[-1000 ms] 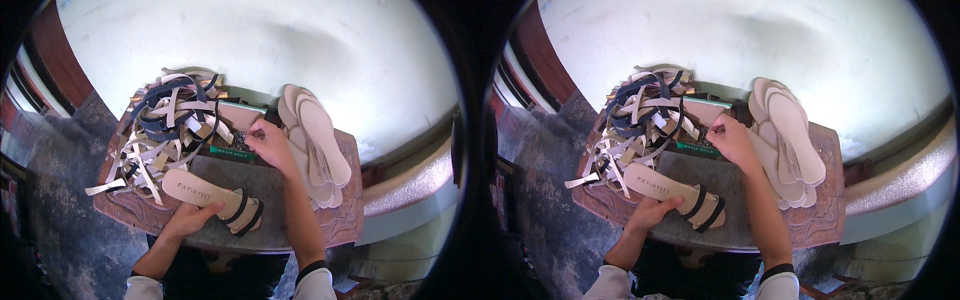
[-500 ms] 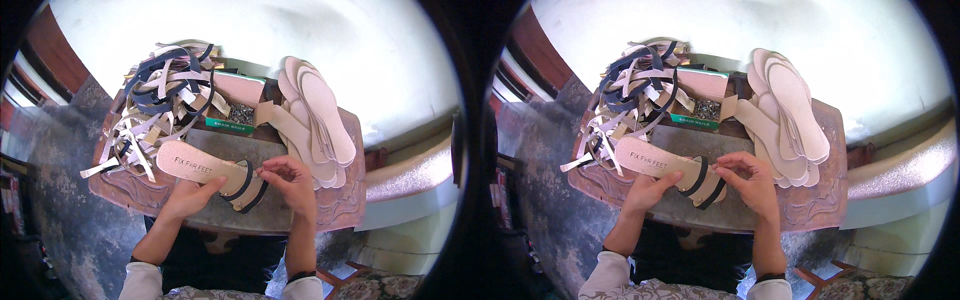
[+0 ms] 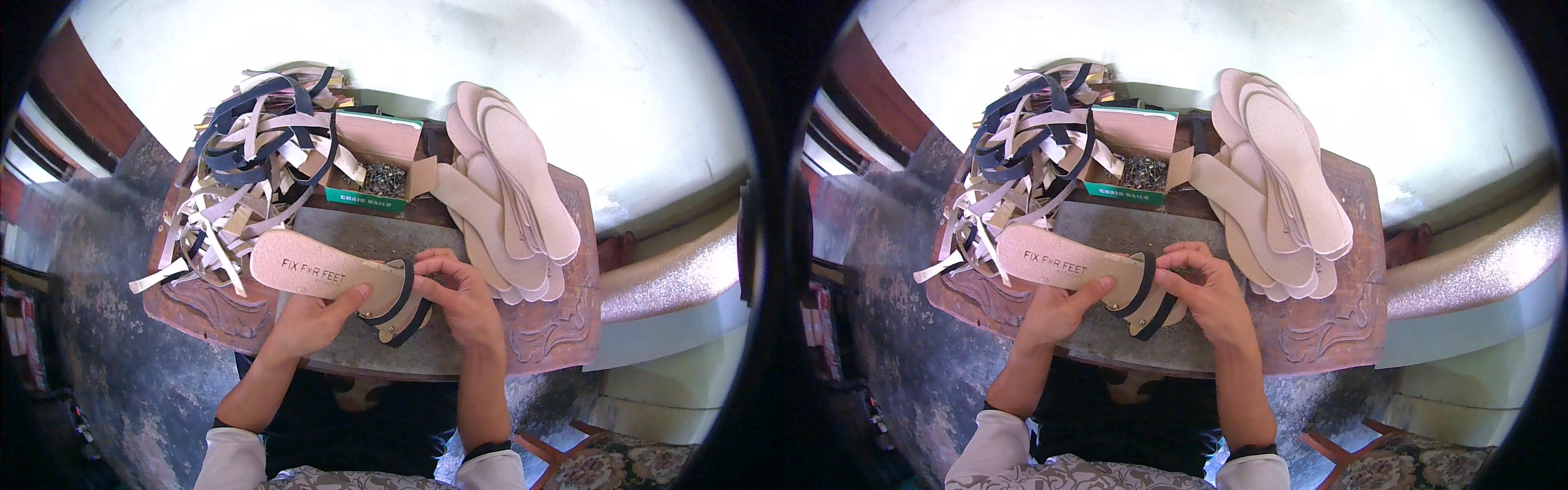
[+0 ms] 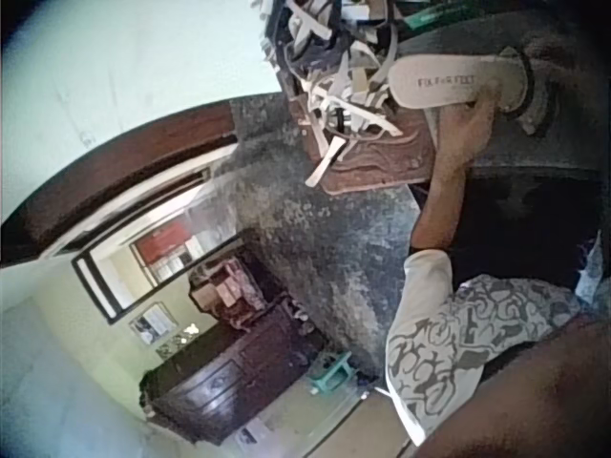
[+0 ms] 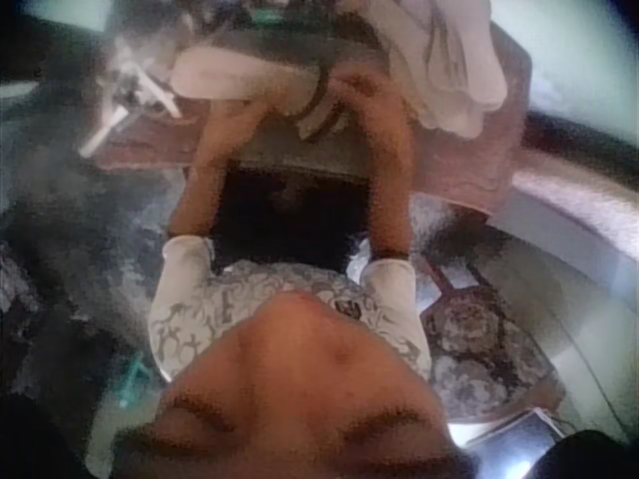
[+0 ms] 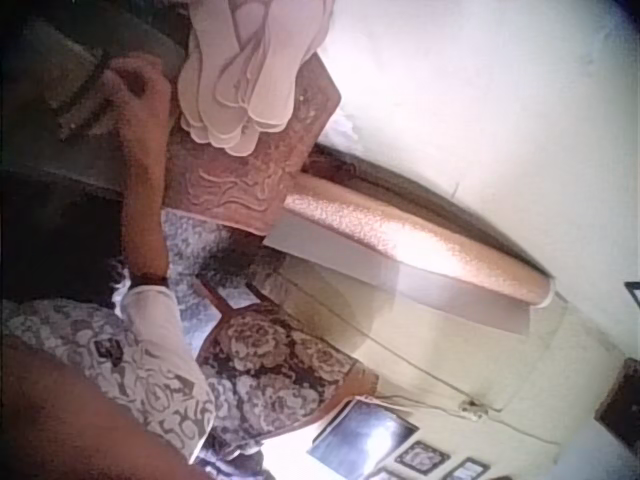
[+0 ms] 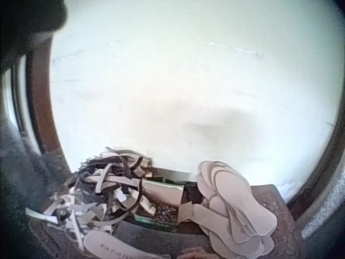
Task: The person assembles a sandal by hand, attaching black and beige straps to a beige sole. They position the straps across the sole and secure them with small metal fasteners, working over a wooden table with a pile of straps and a stack of soles nearby.
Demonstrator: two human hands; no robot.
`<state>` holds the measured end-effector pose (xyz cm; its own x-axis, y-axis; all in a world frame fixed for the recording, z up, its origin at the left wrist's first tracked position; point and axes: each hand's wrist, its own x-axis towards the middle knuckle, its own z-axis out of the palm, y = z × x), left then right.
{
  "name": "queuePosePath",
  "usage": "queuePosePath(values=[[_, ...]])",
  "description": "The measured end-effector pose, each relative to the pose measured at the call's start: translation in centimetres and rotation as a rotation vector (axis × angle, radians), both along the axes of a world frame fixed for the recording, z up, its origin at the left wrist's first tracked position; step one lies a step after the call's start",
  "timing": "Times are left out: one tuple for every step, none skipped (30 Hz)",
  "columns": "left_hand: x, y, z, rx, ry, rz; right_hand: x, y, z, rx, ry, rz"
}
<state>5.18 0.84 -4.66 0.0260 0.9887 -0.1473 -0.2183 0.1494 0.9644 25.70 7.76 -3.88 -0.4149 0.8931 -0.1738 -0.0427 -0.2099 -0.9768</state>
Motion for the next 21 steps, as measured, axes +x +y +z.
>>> queuePosePath(values=[[0.0,0.0,0.1,-0.003,0.004,0.002,-0.1,0.0,-0.3,-0.018,0.028,0.000],[0.1,0.0,0.2,0.008,0.014,0.001,-0.3,-0.1,-0.3,-0.033,0.043,-0.004],[0.2,0.0,0.4,0.019,0.023,0.000,-0.6,-0.2,-0.3,-0.047,0.058,-0.009],[0.3,0.0,0.5,0.030,0.033,-0.002,-0.9,-0.3,-0.3,-0.062,0.073,-0.014],[0.3,0.1,0.6,0.036,0.033,-0.004,-1.0,-0.4,-0.2,-0.058,0.080,-0.022],[0.3,0.1,0.6,0.043,0.033,-0.006,-1.2,-0.4,-0.2,-0.054,0.088,-0.030],[0.3,0.1,0.6,0.049,0.033,-0.008,-1.2,-0.5,-0.1,-0.050,0.096,-0.038],[0.2,0.1,0.7,0.040,0.035,-0.012,-1.3,-0.5,-0.2,-0.042,0.096,-0.038],[0.1,0.0,0.8,0.031,0.036,-0.016,-1.3,-0.5,-0.3,-0.035,0.097,-0.039],[0.1,0.0,0.9,0.021,0.038,-0.021,-1.3,-0.6,-0.4,-0.027,0.097,-0.040],[0.1,0.0,0.8,0.030,0.023,-0.014,-1.4,-0.6,-0.4,-0.029,0.103,-0.039],[0.1,-0.1,0.8,0.039,0.009,-0.007,-1.4,-0.6,-0.4,-0.030,0.109,-0.039],[0.2,-0.1,0.7,0.048,-0.005,-0.001,-1.5,-0.6,-0.4,-0.032,0.114,-0.039],[0.1,-0.2,0.5,0.045,-0.013,0.001,-1.6,-0.6,-0.4,-0.028,0.108,-0.037],[0.1,-0.2,0.4,0.042,-0.020,0.004,-1.6,-0.6,-0.4,-0.025,0.101,-0.035],[0.1,-0.2,0.3,0.039,-0.028,0.006,-1.6,-0.6,-0.4,-0.021,0.094,-0.033],[0.0,-0.2,0.3,0.043,-0.021,-0.001,-1.6,-0.6,-0.4,-0.020,0.093,-0.032],[-0.1,-0.2,0.4,0.047,-0.014,-0.008,-1.6,-0.7,-0.4,-0.019,0.093,-0.031],[-0.1,-0.2,0.4,0.051,-0.007,-0.015,-1.7,-0.7,-0.4,-0.018,0.092,-0.030],[-0.1,-0.2,0.4,0.044,-0.011,-0.013,-1.7,-0.7,-0.4,-0.012,0.091,-0.031],[0.0,-0.2,0.4,0.037,-0.015,-0.012,-1.7,-0.6,-0.5,-0.005,0.091,-0.031]])
